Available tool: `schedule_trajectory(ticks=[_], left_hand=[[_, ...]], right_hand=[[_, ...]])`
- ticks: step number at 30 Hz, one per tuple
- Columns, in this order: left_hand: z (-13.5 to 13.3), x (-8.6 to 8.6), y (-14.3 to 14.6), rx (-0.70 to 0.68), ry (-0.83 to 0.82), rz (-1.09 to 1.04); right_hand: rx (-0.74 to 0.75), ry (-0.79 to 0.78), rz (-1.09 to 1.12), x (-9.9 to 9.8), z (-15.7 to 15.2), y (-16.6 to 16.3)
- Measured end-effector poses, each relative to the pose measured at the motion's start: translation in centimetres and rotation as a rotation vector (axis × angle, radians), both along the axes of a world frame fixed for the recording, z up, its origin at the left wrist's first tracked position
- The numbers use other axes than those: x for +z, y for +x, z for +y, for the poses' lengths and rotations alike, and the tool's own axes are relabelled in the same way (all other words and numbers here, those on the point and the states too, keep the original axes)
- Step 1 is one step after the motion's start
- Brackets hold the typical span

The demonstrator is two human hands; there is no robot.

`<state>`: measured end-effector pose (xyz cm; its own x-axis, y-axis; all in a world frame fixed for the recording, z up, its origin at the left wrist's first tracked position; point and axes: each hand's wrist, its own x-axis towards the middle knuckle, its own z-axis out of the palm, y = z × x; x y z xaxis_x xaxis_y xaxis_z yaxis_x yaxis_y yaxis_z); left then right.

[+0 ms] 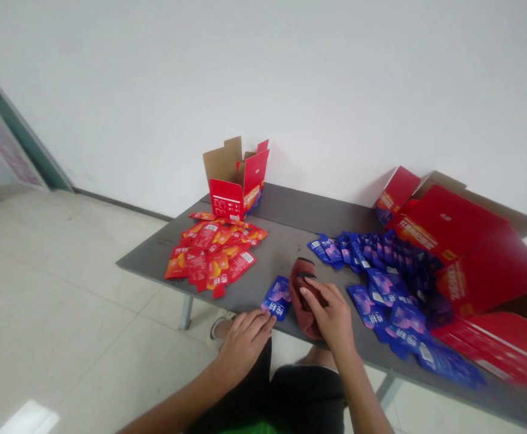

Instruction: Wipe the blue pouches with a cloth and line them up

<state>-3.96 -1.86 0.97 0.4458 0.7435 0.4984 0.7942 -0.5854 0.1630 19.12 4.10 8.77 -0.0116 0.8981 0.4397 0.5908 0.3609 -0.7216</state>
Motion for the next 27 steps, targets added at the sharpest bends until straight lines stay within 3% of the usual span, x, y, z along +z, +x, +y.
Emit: schedule_trajectory(ticks=[4,6,12,15,18,20,24,27], left_hand=[[-0.3,-0.6,-0.3,-0.006,-0.041,-0.019],[-0.3,-0.6,-0.2,0.001,-0.050,-0.038],[-0.2,0.1,0.0,0.000,-0.033,-0.126],[-0.1,0.4,0.0,0.003,-0.046,-0.119],[0.0,0.5,0.0,0.013,-0.093,-0.080],[0.1,0.7,-0.1,0.003,-0.098,-0.077],[0.2,1.0,-0.3,-0.029,-0.058,-0.097],[0.3,1.2,-0.4,-0.042,-0.056,-0.073]], right_hand=[[0.411,0.115,-0.427,0.6,1.0,-3.7],[0.504,0.139,-0.577,0.0,2.6,-4.1],[0.257,0.178,-0.739,0.7,8.3,-2.2],[0.206,0.196,-0.684,1.2,6.4,-2.9],[0.406,0.185,-0.629,0.4,3.6,-4.0],[0.460,0.162,-0.633,-0.3,3.9,-3.9],[0.216,0.145,-0.727,0.2,7.6,-2.0],[0.166,0.183,-0.705,1.0,7.2,-1.9]])
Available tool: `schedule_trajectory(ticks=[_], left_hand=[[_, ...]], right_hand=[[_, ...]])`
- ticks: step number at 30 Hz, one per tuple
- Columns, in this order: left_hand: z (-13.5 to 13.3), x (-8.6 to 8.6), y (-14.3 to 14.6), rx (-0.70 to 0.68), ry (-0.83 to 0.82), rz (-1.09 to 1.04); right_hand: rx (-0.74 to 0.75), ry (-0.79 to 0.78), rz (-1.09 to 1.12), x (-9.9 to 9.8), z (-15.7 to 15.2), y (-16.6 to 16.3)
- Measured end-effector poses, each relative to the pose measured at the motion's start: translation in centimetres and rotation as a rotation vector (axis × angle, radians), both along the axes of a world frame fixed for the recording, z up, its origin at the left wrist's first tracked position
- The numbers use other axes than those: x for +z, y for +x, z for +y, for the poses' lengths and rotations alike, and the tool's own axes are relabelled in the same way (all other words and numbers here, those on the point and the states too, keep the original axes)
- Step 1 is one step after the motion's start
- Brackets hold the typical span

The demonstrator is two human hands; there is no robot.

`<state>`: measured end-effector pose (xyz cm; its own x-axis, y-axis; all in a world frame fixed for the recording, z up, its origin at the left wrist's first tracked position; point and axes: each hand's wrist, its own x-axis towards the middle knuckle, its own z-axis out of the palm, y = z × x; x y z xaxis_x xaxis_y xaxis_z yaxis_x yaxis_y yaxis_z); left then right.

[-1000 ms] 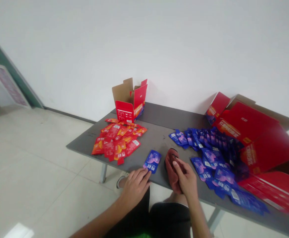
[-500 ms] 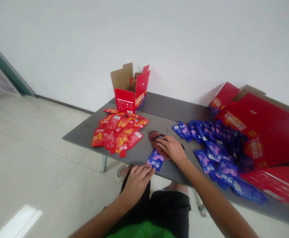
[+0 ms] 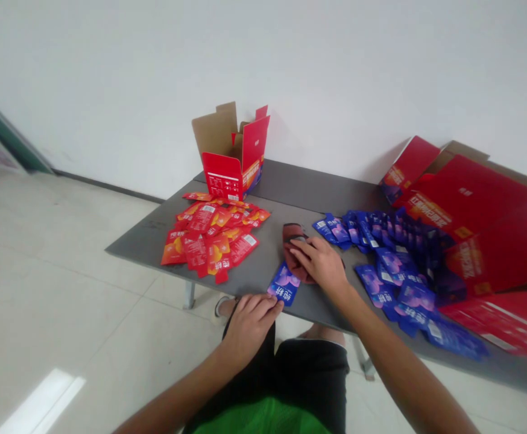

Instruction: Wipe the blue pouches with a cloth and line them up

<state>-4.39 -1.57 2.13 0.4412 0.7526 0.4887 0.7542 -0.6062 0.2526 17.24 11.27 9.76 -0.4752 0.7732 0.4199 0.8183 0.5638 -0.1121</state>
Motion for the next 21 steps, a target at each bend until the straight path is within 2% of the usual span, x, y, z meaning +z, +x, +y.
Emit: schedule_trajectory(ticks=[3,5,9,11,13,16,18,21], left_hand=[[0.0,0.1,-0.1,-0.002,-0.032,0.030],[0.0,0.2,-0.1,0.002,-0.038,0.031],[0.0,0.1,-0.1,0.005,-0.002,0.020],[-0.1,0.1,-0.1,0.011,0.005,0.021],[-0.1,0.2,0.0,0.010,-0.015,0.022],[-0.1,0.3,0.0,0.011,-0.056,0.017],[0.0,0.3,0.0,0.009,-0.057,-0.001],[0.1,0.2,-0.1,0.003,-0.048,-0.020]], right_hand=[[0.189,-0.062,0.021,-0.5,-2.5,-1.0],[0.248,-0.108,0.016,-1.1,-2.6,-1.2],[0.008,-0.049,-0.006,-1.0,0.1,0.0],[-0.025,-0.007,0.007,-0.5,0.2,0.0],[0.076,-0.014,0.026,-0.4,-1.2,-0.7],[0.255,-0.111,0.029,-1.1,-2.7,-1.6],[0.204,-0.134,0.015,-1.5,-1.7,-1.3],[0.007,-0.084,-0.040,-0.9,0.8,-0.2]])
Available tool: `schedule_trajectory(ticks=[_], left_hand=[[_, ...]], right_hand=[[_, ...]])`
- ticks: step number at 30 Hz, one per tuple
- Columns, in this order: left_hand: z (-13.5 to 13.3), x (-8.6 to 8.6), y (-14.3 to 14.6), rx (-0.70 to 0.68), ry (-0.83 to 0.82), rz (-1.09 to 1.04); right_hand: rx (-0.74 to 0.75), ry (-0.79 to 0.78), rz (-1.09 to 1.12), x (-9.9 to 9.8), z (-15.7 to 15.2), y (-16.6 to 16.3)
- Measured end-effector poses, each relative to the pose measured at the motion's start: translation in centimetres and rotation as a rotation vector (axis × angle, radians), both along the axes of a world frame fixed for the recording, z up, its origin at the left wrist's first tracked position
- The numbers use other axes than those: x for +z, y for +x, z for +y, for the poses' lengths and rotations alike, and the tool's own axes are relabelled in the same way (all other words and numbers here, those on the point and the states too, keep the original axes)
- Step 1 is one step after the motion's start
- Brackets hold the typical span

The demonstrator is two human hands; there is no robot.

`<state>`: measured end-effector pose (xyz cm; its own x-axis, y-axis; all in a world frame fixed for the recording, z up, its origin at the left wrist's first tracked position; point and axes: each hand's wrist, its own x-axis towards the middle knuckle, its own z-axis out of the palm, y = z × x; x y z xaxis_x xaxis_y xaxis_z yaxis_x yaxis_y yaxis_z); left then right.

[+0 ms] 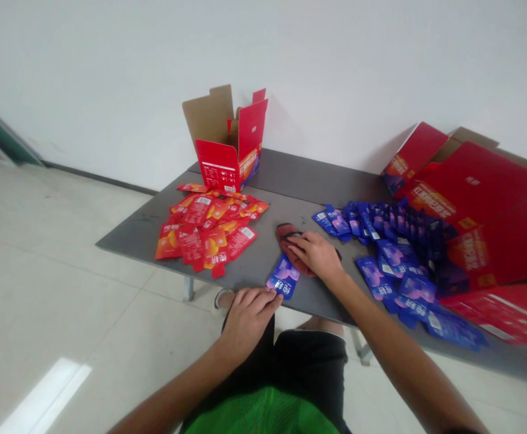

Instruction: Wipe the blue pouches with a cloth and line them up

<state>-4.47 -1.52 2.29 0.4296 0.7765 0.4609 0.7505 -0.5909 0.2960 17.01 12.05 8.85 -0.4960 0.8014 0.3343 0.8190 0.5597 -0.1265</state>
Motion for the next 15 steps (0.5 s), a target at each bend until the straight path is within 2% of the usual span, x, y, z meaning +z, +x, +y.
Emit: schedule_trajectory(ticks=[1,3,7,9,12,13,15], left_hand=[[0.0,-0.1,0.0,0.002,0.000,-0.001],[0.0,-0.1,0.0,0.003,0.002,0.001],[0.1,-0.2,0.1,0.016,-0.022,0.011],[0.1,-0.2,0.1,0.016,-0.001,-0.006],[0.3,-0.3,0.1,0.011,0.044,-0.038],[0.4,-0.4,0.1,0.013,0.052,-0.045],[0.4,-0.4,0.2,0.016,0.058,-0.050]], right_hand=[[-0.033,0.029,-0.001,0.4,0.2,0.1],[0.002,0.065,0.033,0.8,-0.7,-0.2],[0.255,-0.021,0.065,0.1,-3.3,-1.5],[0.198,-0.038,0.059,-0.3,-2.4,-1.3],[-0.007,0.024,0.024,0.2,-0.2,-0.3],[-0.038,0.055,0.032,0.5,0.0,-0.2],[0.008,0.093,0.075,0.9,-0.8,-0.5]])
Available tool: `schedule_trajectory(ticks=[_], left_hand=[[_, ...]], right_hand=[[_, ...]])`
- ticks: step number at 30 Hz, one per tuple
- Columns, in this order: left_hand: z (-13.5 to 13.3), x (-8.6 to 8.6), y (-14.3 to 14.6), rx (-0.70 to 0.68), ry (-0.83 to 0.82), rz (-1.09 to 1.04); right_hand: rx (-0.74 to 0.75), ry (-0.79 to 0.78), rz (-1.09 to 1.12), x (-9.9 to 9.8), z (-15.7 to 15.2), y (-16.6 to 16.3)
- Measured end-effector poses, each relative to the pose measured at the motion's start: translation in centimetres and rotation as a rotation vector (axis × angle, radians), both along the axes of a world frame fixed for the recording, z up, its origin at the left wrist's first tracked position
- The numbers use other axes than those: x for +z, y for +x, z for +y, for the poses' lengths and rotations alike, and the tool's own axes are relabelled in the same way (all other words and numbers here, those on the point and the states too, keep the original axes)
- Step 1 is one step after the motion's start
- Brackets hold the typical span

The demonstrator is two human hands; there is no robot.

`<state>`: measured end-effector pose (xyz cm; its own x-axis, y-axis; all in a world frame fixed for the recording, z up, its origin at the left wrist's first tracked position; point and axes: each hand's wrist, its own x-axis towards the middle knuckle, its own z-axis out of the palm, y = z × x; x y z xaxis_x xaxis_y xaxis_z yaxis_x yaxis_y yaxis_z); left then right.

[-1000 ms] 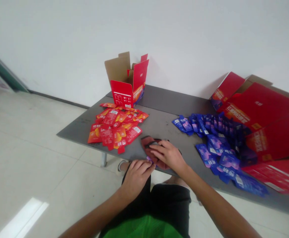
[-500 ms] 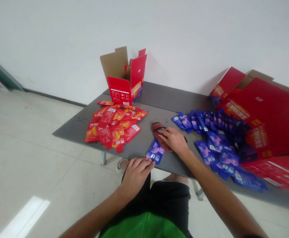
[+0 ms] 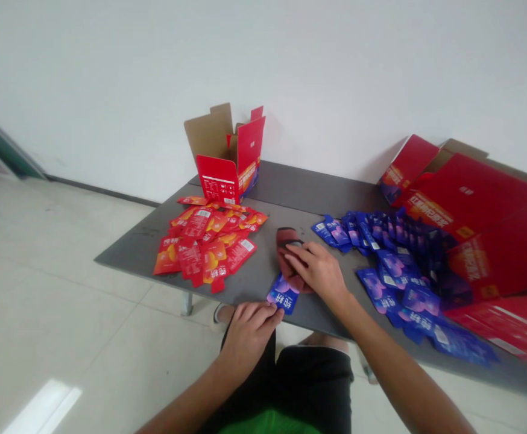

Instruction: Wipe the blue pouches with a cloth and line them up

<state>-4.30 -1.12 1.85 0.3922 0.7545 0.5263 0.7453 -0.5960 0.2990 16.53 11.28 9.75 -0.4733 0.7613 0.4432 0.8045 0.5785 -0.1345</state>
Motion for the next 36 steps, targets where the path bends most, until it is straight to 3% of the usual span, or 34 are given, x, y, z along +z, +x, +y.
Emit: schedule_trajectory(ticks=[3,5,8,11,15,19,22,27,30,32,36], left_hand=[[0.0,-0.1,0.1,0.009,-0.016,0.000],[0.0,-0.2,0.1,0.005,0.011,-0.009],[0.4,-0.3,-0.1,-0.033,0.102,-0.019],[1.2,0.0,-0.5,-0.069,0.139,0.032],[2.5,0.6,-1.1,-0.136,0.211,-0.015],[4.0,1.1,-2.1,-0.133,0.274,-0.172],[5.9,2.8,-2.5,-0.003,0.124,-0.308],[11.9,8.5,0.5,0.121,-0.272,-0.419],[17.3,11.3,4.6,-0.014,-0.444,-0.501],[21.2,12.0,7.9,-0.163,-0.577,-0.539],[28.3,11.1,14.4,-0.183,-0.644,-0.494]], right_hand=[[0.189,-0.042,0.011,-0.7,-2.4,-1.0],[0.210,-0.095,-0.002,-1.5,-2.6,-1.1],[0.014,-0.087,-0.014,-1.6,-0.5,0.2],[-0.157,-0.023,0.120,-0.1,0.8,1.8],[-0.208,0.015,0.544,0.8,-2.5,2.4],[-0.298,0.031,0.866,-1.8,-7.4,3.2],[-0.393,0.091,1.008,-4.4,-9.9,4.5],[-0.445,0.133,1.111,-6.5,-11.5,5.5],[-0.448,0.115,1.126,-6.9,-11.5,5.6],[-0.454,0.110,1.142,-7.2,-11.3,5.5],[-0.462,0.181,1.181,-7.9,-10.8,5.0]])
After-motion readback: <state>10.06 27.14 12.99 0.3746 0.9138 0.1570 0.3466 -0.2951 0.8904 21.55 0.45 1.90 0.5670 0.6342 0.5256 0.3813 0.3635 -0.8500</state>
